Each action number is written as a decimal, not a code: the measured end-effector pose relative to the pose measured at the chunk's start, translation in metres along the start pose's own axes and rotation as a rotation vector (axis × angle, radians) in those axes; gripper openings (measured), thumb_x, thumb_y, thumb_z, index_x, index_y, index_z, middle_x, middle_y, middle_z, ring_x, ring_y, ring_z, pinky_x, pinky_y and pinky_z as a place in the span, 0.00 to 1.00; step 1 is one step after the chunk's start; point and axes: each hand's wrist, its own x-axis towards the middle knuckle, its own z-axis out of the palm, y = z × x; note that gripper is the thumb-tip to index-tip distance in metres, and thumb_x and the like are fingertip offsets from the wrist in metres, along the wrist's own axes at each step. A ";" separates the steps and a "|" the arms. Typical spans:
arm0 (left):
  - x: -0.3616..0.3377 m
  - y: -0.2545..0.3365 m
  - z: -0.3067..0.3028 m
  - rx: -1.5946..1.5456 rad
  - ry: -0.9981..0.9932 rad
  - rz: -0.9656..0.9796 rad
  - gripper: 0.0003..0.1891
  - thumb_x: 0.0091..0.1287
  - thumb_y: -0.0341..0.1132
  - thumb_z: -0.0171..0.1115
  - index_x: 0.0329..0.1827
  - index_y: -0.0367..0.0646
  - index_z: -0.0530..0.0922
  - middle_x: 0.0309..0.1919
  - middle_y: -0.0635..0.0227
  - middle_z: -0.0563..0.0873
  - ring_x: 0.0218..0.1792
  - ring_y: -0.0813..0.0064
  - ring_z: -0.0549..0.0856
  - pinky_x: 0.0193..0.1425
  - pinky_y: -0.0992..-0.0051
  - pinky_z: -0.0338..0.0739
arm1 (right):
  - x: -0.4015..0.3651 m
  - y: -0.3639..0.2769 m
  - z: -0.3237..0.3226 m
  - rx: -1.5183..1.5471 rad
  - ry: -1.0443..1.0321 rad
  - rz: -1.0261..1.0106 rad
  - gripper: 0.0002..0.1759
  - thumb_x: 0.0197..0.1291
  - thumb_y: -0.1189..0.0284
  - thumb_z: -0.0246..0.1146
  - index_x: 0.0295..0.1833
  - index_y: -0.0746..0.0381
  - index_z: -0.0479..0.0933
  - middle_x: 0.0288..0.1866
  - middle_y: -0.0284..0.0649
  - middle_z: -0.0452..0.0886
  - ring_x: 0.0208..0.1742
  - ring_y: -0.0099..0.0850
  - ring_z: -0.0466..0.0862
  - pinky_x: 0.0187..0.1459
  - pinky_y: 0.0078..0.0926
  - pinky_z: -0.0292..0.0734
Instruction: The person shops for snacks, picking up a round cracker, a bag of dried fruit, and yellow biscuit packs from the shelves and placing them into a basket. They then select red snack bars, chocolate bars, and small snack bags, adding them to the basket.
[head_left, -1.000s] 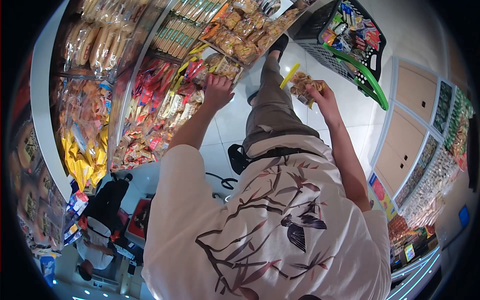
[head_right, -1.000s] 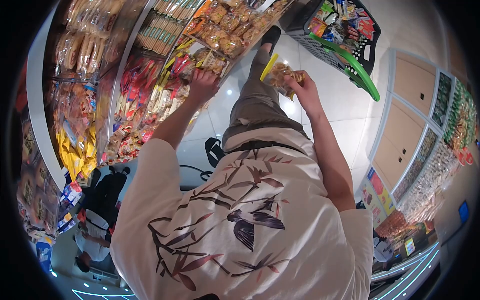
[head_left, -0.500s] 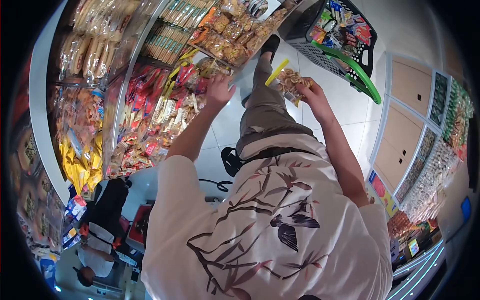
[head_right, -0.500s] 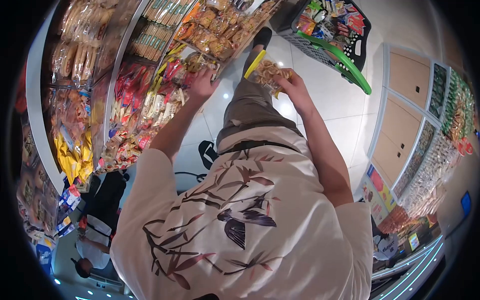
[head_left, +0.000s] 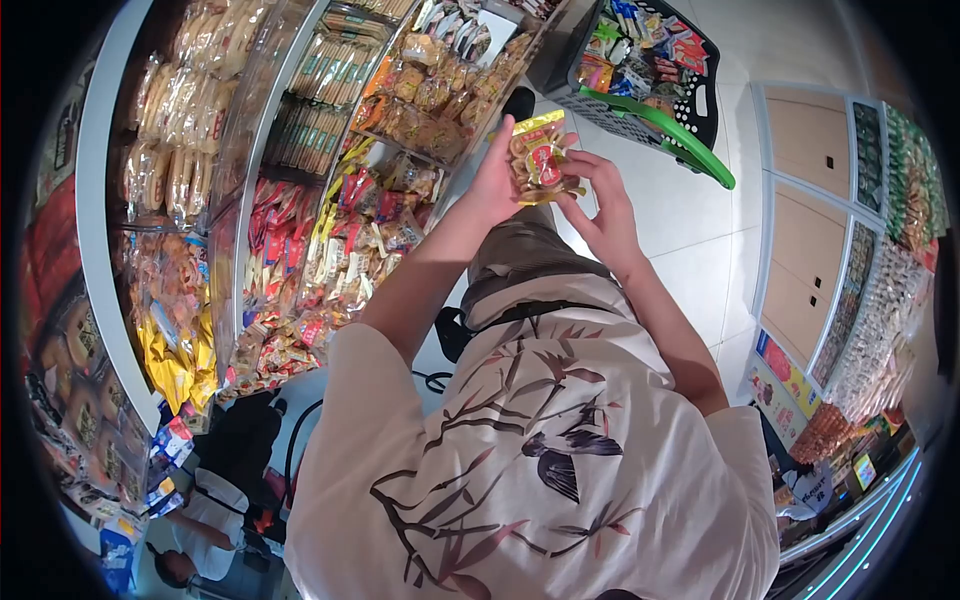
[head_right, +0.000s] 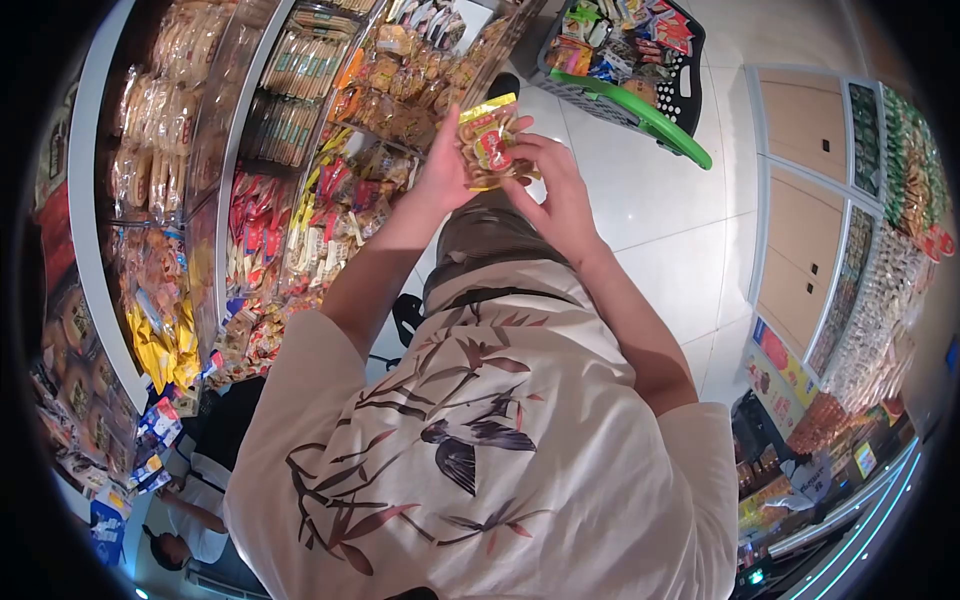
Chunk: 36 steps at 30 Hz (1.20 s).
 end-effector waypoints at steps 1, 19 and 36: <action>0.000 0.002 0.004 0.011 -0.024 -0.001 0.42 0.69 0.71 0.30 0.73 0.45 0.62 0.68 0.55 0.71 0.64 0.55 0.75 0.64 0.49 0.73 | -0.002 0.005 -0.001 0.048 0.041 0.067 0.24 0.55 0.71 0.69 0.57 0.60 0.73 0.57 0.43 0.76 0.57 0.40 0.77 0.55 0.34 0.74; 0.067 0.017 0.098 0.799 0.022 -0.138 0.19 0.68 0.35 0.63 0.60 0.41 0.74 0.48 0.66 0.83 0.41 0.76 0.85 0.38 0.75 0.84 | 0.027 0.047 -0.086 0.476 0.058 0.376 0.25 0.61 0.67 0.67 0.60 0.64 0.71 0.46 0.37 0.82 0.45 0.21 0.80 0.48 0.23 0.76; 0.214 -0.021 0.105 1.901 -0.207 0.031 0.15 0.67 0.48 0.60 0.42 0.46 0.81 0.30 0.62 0.85 0.33 0.57 0.85 0.40 0.63 0.78 | 0.057 0.303 -0.162 0.808 0.451 1.042 0.26 0.61 0.56 0.66 0.57 0.63 0.74 0.40 0.32 0.82 0.34 0.21 0.79 0.31 0.17 0.72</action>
